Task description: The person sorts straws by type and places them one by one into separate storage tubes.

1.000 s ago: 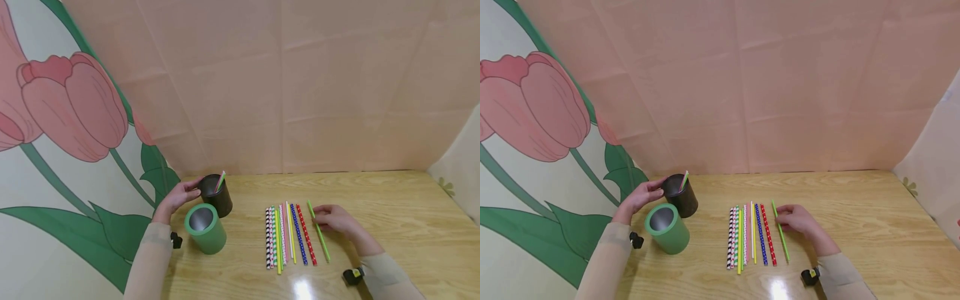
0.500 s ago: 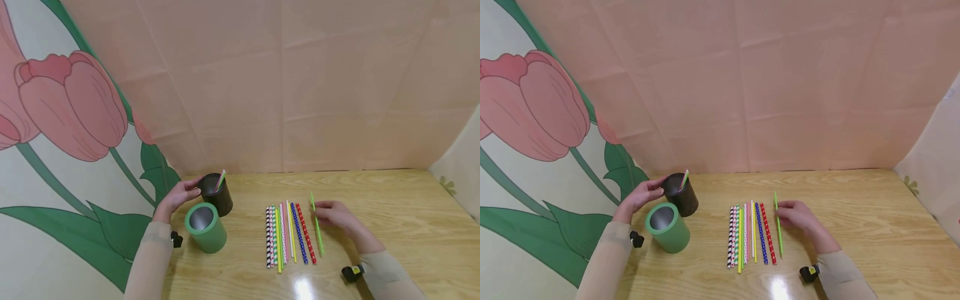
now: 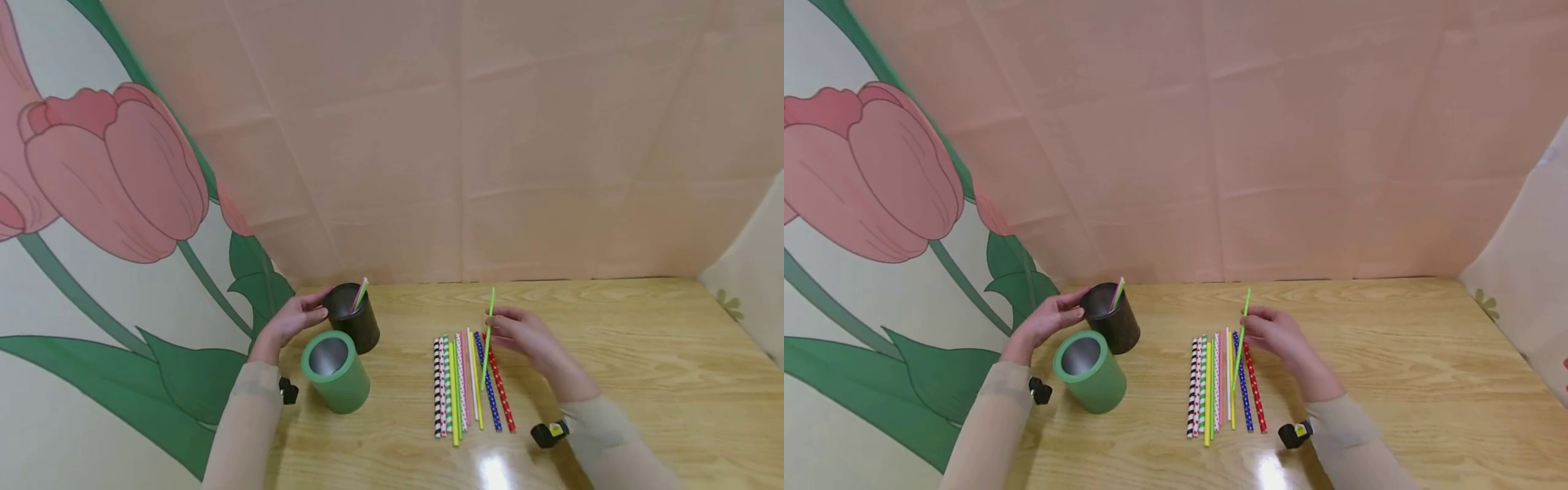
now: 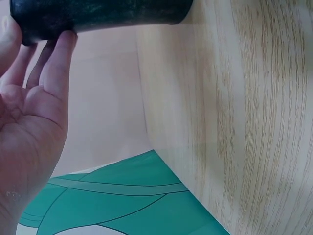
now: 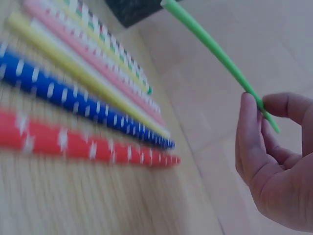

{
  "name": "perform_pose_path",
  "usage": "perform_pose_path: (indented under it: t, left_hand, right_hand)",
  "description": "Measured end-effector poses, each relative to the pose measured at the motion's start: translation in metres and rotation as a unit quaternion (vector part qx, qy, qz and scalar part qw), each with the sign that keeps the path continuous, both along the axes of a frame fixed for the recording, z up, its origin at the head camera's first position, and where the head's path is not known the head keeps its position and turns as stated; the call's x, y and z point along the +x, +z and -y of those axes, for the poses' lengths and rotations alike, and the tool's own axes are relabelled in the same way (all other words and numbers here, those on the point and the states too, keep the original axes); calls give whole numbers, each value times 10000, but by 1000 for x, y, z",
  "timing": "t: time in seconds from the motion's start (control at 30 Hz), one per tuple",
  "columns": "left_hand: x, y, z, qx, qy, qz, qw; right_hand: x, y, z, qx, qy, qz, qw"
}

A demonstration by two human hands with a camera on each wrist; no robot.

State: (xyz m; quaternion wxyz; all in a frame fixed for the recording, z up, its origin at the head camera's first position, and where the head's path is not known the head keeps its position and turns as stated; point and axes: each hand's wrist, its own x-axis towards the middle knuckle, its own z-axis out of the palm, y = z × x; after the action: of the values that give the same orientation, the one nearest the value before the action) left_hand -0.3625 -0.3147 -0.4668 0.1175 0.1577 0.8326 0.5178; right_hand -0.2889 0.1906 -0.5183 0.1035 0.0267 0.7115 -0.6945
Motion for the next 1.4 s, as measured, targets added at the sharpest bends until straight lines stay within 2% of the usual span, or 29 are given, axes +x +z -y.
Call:
perform_pose_path:
  t: [0.3,0.5,0.83,1.2,1.4]
  left_hand:
    - [1,-6,4,-2,66,127,9999]
    - [-1,-4,1,2,50,26,10000]
    - [-4,-4,-2,125,5,98,9999]
    - [-4,-5,-1,126,-18,19,9999]
    - [-4,-5,-4,145,6,44,9999]
  right_hand:
    - [-7,9,36,-882,-145,16,9960]
    - [-11,19,58,-1759,-404,-154,9835]
    - [-24,38,101,-2551,-973,-503,9607]
    - [-32,57,151,-3061,-1653,-1208,9297]
    - [-39,66,171,-2891,-1587,-1814,9265]
